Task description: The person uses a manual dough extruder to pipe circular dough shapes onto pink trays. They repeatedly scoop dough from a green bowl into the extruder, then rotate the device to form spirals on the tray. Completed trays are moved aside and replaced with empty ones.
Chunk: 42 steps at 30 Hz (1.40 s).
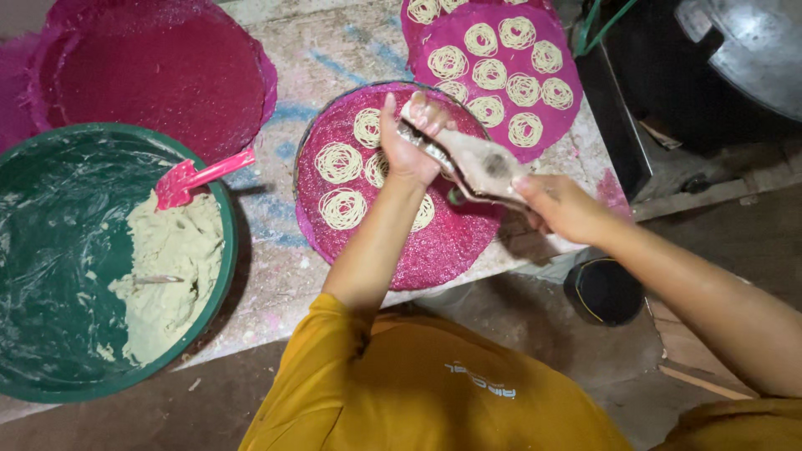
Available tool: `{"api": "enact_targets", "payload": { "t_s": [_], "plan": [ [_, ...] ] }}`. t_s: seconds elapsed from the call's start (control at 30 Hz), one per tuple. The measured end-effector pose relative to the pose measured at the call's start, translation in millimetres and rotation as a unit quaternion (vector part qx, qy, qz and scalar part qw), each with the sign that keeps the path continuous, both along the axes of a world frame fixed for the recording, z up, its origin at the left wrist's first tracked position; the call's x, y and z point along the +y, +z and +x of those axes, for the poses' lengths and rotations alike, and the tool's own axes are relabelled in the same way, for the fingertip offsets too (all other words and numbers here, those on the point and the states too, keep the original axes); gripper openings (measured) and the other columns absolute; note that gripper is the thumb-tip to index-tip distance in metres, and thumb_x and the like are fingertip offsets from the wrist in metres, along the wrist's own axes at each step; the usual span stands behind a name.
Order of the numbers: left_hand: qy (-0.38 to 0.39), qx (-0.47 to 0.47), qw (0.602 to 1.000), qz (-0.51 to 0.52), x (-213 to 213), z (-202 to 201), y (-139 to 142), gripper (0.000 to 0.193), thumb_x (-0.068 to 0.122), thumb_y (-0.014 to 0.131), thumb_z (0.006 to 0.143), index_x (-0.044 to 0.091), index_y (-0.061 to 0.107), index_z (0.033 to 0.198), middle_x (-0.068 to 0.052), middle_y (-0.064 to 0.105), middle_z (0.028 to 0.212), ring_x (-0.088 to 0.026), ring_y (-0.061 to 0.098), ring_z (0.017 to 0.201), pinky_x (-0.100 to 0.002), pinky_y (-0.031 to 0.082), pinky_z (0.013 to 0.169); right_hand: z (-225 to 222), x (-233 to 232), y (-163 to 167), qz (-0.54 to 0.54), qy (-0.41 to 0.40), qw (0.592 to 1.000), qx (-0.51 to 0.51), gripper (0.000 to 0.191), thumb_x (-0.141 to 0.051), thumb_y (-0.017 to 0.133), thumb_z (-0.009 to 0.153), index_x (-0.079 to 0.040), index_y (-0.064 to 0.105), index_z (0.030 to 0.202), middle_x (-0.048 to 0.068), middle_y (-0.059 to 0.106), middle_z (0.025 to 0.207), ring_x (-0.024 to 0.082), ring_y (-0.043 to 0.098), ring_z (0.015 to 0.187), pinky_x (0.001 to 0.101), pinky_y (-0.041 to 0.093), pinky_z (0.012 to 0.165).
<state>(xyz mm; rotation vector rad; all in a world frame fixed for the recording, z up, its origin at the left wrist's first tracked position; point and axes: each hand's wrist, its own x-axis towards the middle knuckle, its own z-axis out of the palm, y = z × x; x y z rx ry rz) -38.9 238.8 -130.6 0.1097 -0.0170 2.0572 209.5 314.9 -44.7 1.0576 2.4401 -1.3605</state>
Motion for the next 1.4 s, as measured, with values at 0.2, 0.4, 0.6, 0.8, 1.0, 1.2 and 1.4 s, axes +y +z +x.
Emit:
{"api": "enact_targets", "payload": {
  "t_s": [0.2,0.4,0.6,0.8,1.0,1.2,1.4],
  "plan": [
    [0.003,-0.044,0.995,-0.093,2,26,3,0.045,0.052,0.033,0.101,0.018,0.046,0.076,0.002,0.04,0.059,-0.016,0.041,0.055,-0.039,0.043,0.069,15,15,17,-0.013,0.002,0.997,-0.077,0.066,-0.056,0.038,0.103,-0.001,0.068,0.081,0.006,0.06,0.057,0.017,0.056,0.048,0.0345,0.047,0.048],
    [0.01,-0.018,0.999,-0.037,20,7,17,0.047,0.054,0.034,0.1,0.017,0.046,0.074,0.002,0.039,0.057,-0.015,0.04,0.053,-0.038,0.042,0.065,6,8,13,0.04,-0.001,0.999,0.005,0.058,-0.053,0.039,0.103,-0.006,0.066,0.084,0.004,0.057,0.058,0.014,0.054,0.049,0.0316,0.045,0.049],
    [0.008,-0.04,0.994,-0.1,13,21,8,0.043,0.051,0.034,0.099,0.018,0.046,0.074,0.004,0.037,0.056,-0.014,0.038,0.051,-0.037,0.041,0.066,17,13,13,0.002,-0.01,0.999,-0.042,0.062,-0.051,0.04,0.105,-0.002,0.065,0.077,0.005,0.056,0.055,0.018,0.053,0.047,0.0341,0.044,0.048],
    [-0.029,-0.02,0.999,-0.011,27,19,20,0.044,0.05,0.033,0.099,0.013,0.052,0.085,-0.004,0.052,0.071,-0.019,0.05,0.063,-0.04,0.046,0.076,17,17,23,0.084,-0.012,0.996,0.003,0.054,-0.054,0.043,0.102,-0.009,0.064,0.079,0.004,0.056,0.056,0.014,0.053,0.049,0.0317,0.043,0.049],
    [-0.214,0.315,0.86,-0.338,-1,23,6,0.085,0.07,0.016,0.099,0.003,0.056,0.132,-0.019,0.067,0.119,-0.016,0.063,0.076,-0.034,0.05,0.068,27,11,24,-0.003,-0.015,0.998,0.06,0.055,-0.055,0.041,0.103,-0.008,0.057,0.079,0.004,0.053,0.056,0.013,0.05,0.048,0.0314,0.04,0.046],
    [-0.262,0.46,0.755,-0.387,-18,44,-24,0.085,0.069,0.017,0.103,0.005,0.027,0.157,-0.015,0.07,0.122,-0.013,0.048,0.058,-0.028,0.041,0.05,26,5,22,0.024,-0.071,0.994,0.076,0.051,-0.055,0.042,0.102,-0.01,0.06,0.086,0.003,0.055,0.058,0.013,0.051,0.05,0.0311,0.04,0.048],
    [0.045,0.823,0.465,-0.323,-58,38,-29,0.061,0.044,0.04,0.111,0.012,0.038,0.163,-0.014,0.08,0.118,-0.025,0.073,0.084,-0.04,0.053,0.078,36,10,17,0.068,-0.076,0.989,0.11,0.058,-0.052,0.039,0.109,-0.005,0.057,0.081,0.004,0.055,0.06,0.013,0.053,0.053,0.0308,0.041,0.051]
  ]
}}
